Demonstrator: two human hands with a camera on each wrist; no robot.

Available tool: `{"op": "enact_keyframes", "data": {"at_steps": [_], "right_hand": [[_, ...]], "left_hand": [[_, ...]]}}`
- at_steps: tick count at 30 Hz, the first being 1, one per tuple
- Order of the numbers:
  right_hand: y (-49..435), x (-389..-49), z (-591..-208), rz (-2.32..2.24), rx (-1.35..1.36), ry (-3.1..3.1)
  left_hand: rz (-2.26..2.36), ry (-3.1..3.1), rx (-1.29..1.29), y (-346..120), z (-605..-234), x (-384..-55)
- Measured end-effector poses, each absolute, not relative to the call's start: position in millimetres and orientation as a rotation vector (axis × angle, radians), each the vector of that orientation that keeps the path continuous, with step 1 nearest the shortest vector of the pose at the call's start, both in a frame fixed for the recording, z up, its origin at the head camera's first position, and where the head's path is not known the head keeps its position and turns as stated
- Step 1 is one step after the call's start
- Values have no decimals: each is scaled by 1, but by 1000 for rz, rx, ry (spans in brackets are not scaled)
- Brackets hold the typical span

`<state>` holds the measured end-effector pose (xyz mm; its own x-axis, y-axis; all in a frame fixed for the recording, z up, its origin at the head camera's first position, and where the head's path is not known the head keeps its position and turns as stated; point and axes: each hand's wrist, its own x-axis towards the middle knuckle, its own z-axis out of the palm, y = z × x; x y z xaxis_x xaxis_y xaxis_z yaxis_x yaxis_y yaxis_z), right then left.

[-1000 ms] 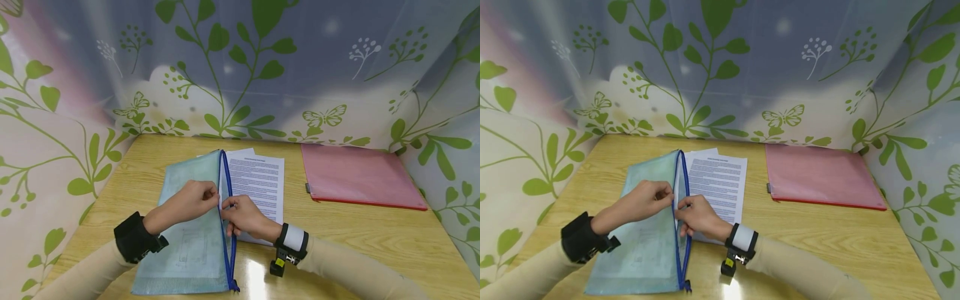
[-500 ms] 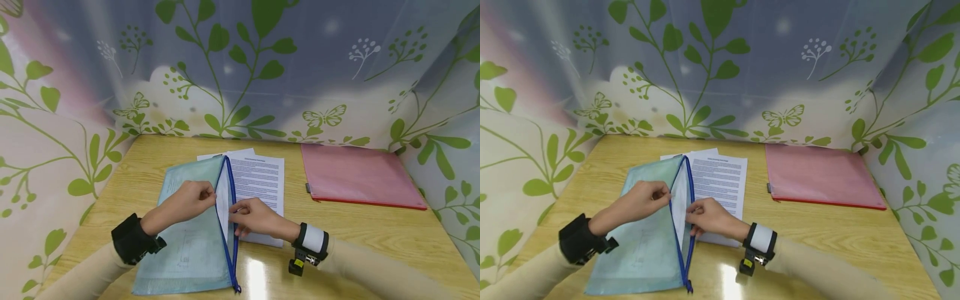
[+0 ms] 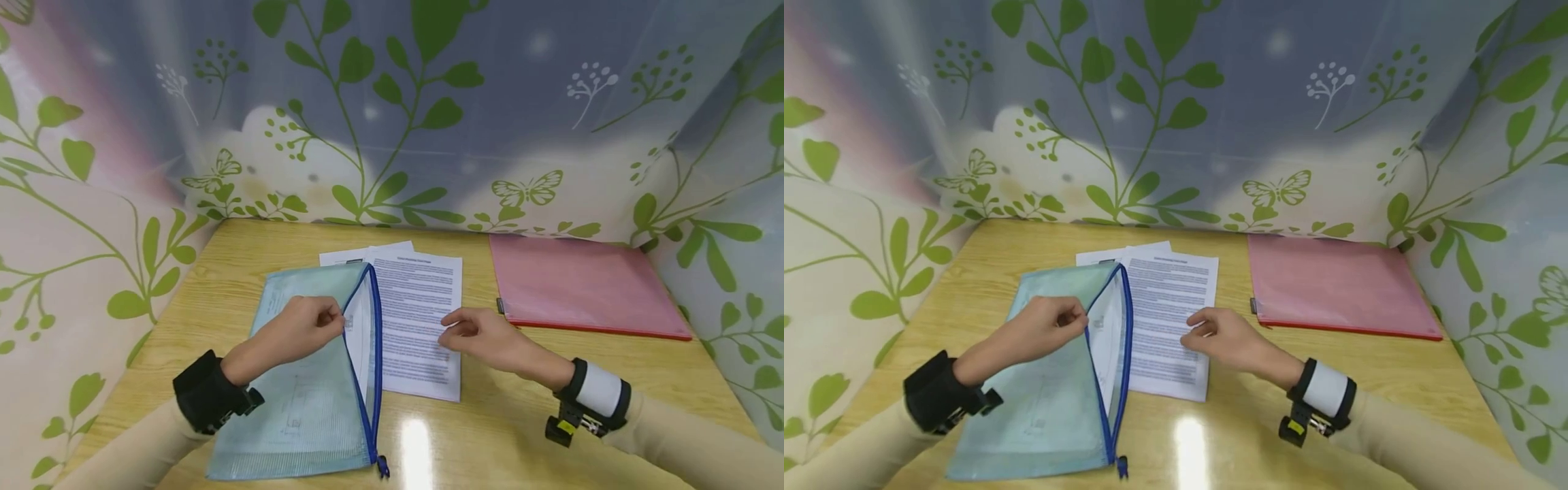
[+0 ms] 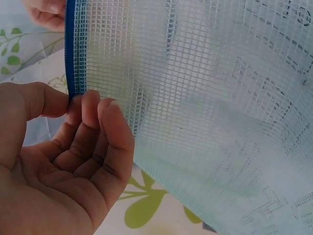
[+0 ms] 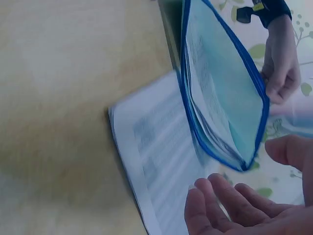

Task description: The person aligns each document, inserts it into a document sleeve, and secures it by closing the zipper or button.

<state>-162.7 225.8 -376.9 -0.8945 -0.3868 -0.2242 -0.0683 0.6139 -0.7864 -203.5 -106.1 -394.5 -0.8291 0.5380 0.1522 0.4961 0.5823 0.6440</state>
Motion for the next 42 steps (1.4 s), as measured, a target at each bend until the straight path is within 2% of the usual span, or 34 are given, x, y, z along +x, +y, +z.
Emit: {"op": "enact_keyframes", "data": {"at_steps": [6, 12, 17, 23, 31, 42], "right_hand": [[244, -154, -351, -928, -420, 2739], [253, -143, -337, -636, -605, 3020], [256, -137, -343, -303, -751, 3212], [245, -137, -363, -115, -702, 3230], [226, -145, -380, -195, -563, 3184], [225, -180, -394, -767, -388, 2930]], "left_hand": [[1080, 2750, 884, -109, -395, -205], [1079, 2773, 850, -115, -395, -205], [1079, 2769, 846, -115, -396, -206], [1066, 2776, 830, -115, -394, -207], [1061, 2788, 826, -116, -392, -208], [1072, 2787, 824, -116, -392, -208]]}}
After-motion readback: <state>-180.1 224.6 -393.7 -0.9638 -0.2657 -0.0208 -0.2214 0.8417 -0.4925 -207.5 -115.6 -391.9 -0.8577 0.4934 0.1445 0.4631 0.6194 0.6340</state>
